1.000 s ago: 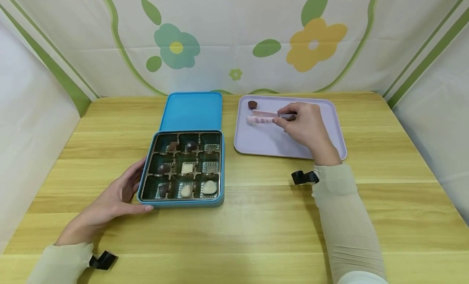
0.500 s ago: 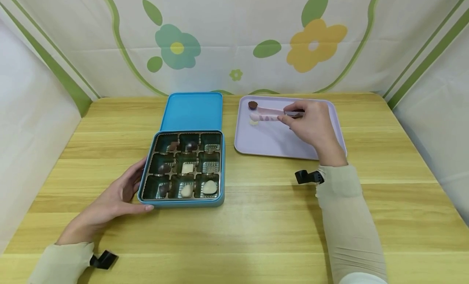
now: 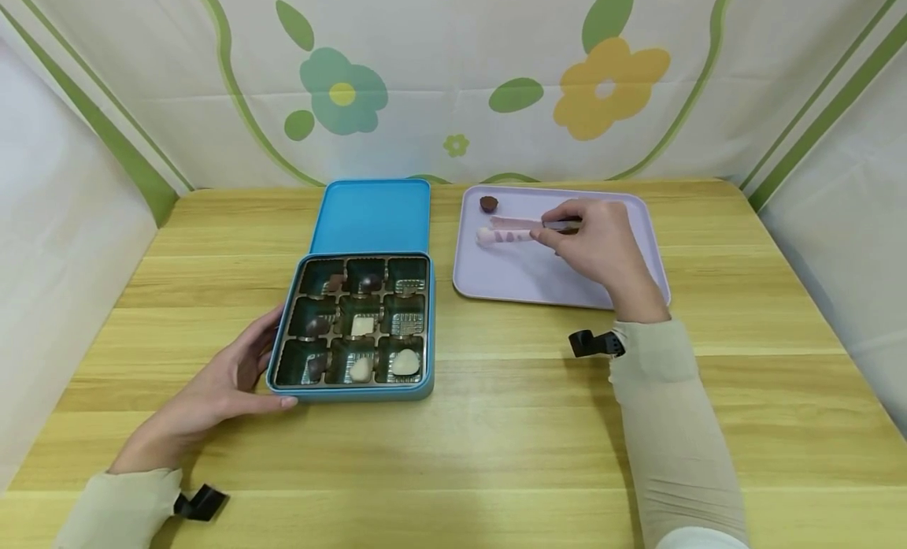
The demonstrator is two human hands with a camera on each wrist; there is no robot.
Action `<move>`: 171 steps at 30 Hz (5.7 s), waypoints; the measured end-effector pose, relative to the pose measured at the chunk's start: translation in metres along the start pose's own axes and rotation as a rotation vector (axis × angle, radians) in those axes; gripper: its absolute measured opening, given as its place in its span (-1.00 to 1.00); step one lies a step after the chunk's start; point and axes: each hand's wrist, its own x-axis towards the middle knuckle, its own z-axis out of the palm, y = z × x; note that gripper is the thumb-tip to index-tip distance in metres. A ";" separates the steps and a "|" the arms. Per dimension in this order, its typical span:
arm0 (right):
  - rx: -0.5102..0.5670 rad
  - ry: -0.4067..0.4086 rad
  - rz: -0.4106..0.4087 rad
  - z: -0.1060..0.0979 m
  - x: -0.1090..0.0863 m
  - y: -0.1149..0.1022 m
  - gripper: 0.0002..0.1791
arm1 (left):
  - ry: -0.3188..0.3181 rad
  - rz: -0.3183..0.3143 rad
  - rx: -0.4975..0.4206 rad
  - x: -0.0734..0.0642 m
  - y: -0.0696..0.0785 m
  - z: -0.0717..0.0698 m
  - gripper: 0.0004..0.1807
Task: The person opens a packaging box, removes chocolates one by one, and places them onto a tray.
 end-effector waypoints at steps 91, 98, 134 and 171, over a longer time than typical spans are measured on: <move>0.407 -0.244 -0.075 -0.012 -0.041 0.016 -0.78 | -0.011 0.020 0.004 0.000 0.000 0.002 0.33; 0.549 -0.202 0.144 0.001 -0.032 0.043 -0.79 | -0.008 0.040 -0.001 -0.002 0.000 0.002 0.33; 0.792 -0.157 0.290 0.014 -0.026 0.060 -0.87 | -0.005 0.017 0.012 0.002 -0.001 0.001 0.36; 0.921 -0.051 0.209 0.023 -0.033 0.049 -0.88 | -0.007 0.052 0.018 0.001 0.001 0.001 0.36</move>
